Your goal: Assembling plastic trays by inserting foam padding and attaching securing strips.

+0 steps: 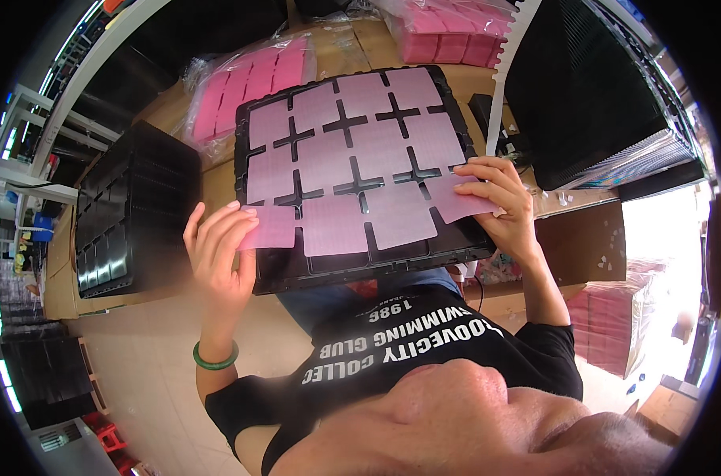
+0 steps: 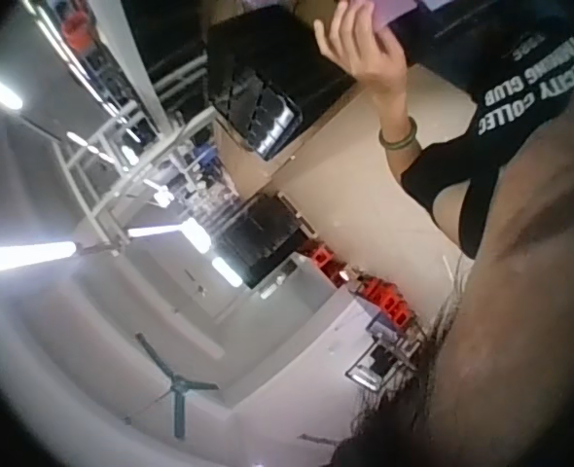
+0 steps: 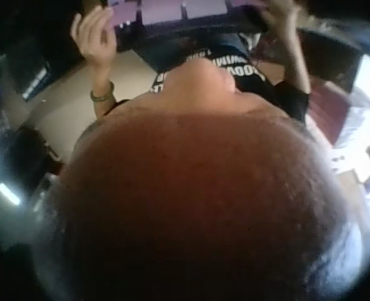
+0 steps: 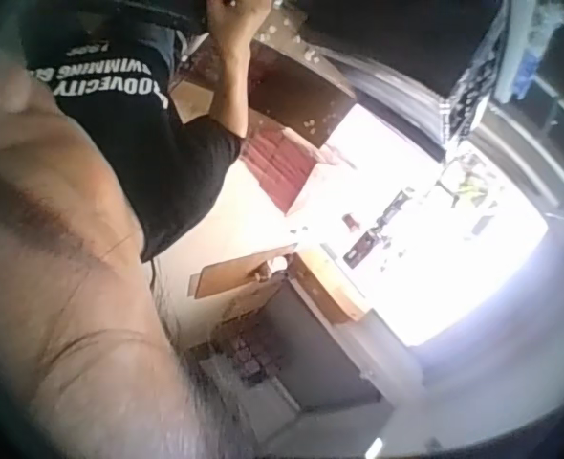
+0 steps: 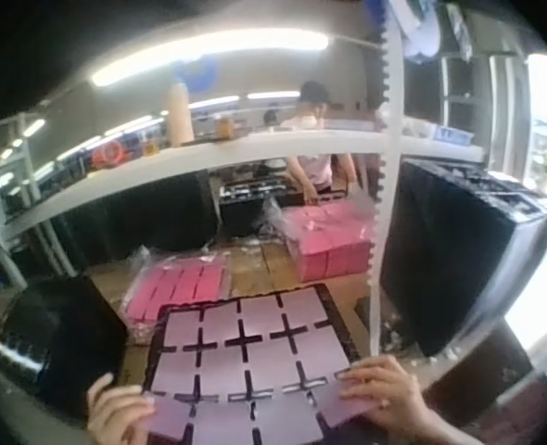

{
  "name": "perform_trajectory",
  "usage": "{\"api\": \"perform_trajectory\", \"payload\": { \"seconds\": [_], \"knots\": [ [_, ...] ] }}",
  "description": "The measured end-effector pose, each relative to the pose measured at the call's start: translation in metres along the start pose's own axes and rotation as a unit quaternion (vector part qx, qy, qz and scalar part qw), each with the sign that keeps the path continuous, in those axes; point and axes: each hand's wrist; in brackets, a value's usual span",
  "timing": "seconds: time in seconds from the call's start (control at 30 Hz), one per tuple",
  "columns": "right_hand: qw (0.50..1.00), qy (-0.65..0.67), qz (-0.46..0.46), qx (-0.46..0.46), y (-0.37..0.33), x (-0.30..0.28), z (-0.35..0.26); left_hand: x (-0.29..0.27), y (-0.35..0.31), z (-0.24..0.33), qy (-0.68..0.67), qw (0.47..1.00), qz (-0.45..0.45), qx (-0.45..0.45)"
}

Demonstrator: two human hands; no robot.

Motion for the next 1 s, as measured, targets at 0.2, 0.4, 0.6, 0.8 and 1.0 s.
{"api": "perform_trajectory", "payload": {
  "seconds": [0.2, 0.4, 0.6, 0.8, 1.0],
  "knots": [
    [1.0, -0.006, -0.012, 0.004, 0.001, 0.0, -0.004, -0.002, -0.006, -0.001, -0.007, 1.0, -0.005, -0.025],
    [0.999, -0.039, -0.022, -0.003, 0.001, -0.008, -0.007, 0.001, -0.009, 0.004, -0.025, 1.0, -0.004, -0.019],
    [0.999, -0.036, -0.031, 0.009, 0.002, -0.003, -0.006, 0.001, -0.014, 0.004, -0.013, 0.999, 0.01, -0.04],
    [0.998, -0.031, -0.054, 0.007, 0.002, -0.003, -0.014, 0.004, -0.019, -0.002, -0.047, 0.995, 0.036, -0.077],
    [0.998, -0.029, -0.049, 0.013, -0.001, -0.004, -0.013, 0.005, -0.02, 0.001, -0.037, 0.996, 0.03, -0.071]
  ]
}}
Point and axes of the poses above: each hand's wrist, its own y-axis towards the middle knuckle, its own x-axis out of the palm, z = x × y, and after that the axes turned 9 degrees about -z, right-handed
